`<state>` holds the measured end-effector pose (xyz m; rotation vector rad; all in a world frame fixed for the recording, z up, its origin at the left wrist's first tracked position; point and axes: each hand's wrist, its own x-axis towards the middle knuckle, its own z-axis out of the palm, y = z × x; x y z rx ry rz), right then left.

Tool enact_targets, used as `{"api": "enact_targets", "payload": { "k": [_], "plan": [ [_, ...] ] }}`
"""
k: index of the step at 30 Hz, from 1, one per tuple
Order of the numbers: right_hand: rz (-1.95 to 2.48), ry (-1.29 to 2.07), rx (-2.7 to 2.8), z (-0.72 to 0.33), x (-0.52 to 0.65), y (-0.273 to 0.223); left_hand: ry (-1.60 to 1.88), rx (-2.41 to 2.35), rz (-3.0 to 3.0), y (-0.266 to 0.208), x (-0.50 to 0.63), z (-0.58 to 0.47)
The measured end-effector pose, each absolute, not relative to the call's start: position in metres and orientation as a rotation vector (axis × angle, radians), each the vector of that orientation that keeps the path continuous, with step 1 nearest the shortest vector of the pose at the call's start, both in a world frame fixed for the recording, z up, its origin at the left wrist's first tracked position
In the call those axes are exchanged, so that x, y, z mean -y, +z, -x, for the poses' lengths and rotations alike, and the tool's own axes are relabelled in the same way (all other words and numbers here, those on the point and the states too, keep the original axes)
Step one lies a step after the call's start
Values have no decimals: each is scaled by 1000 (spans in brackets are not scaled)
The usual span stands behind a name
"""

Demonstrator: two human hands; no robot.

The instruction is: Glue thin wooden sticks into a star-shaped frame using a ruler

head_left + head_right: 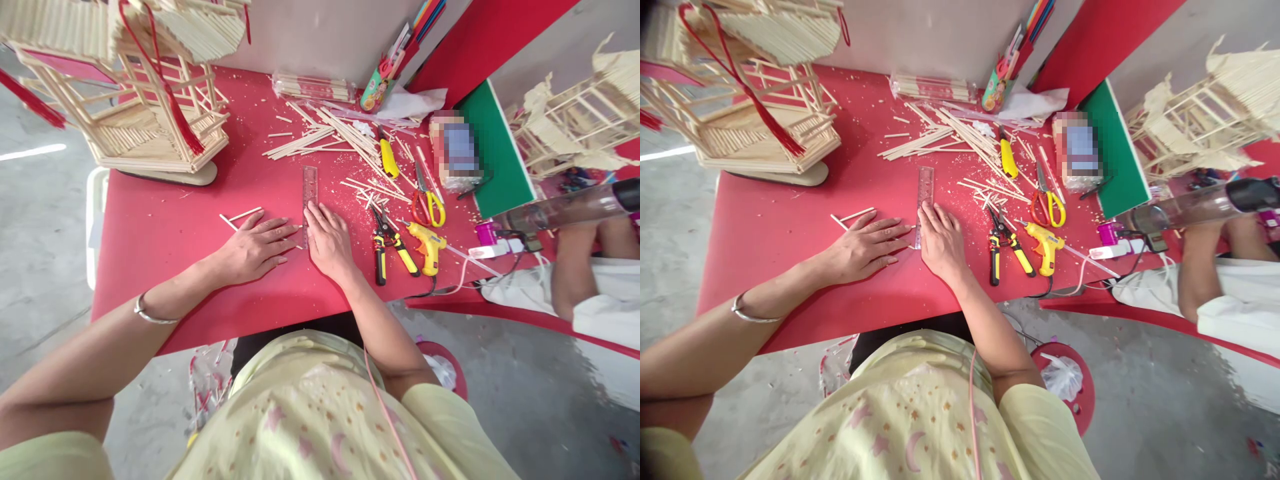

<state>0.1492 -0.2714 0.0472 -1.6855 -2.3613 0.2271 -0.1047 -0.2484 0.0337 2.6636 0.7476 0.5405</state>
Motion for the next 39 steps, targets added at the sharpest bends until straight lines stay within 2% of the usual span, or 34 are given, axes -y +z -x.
{"api": "enact_targets", "payload": {
  "k": [39],
  "plan": [
    [1698,237,2336,-150,271,45,526,-763,-2645,35,248,104]
  ]
}}
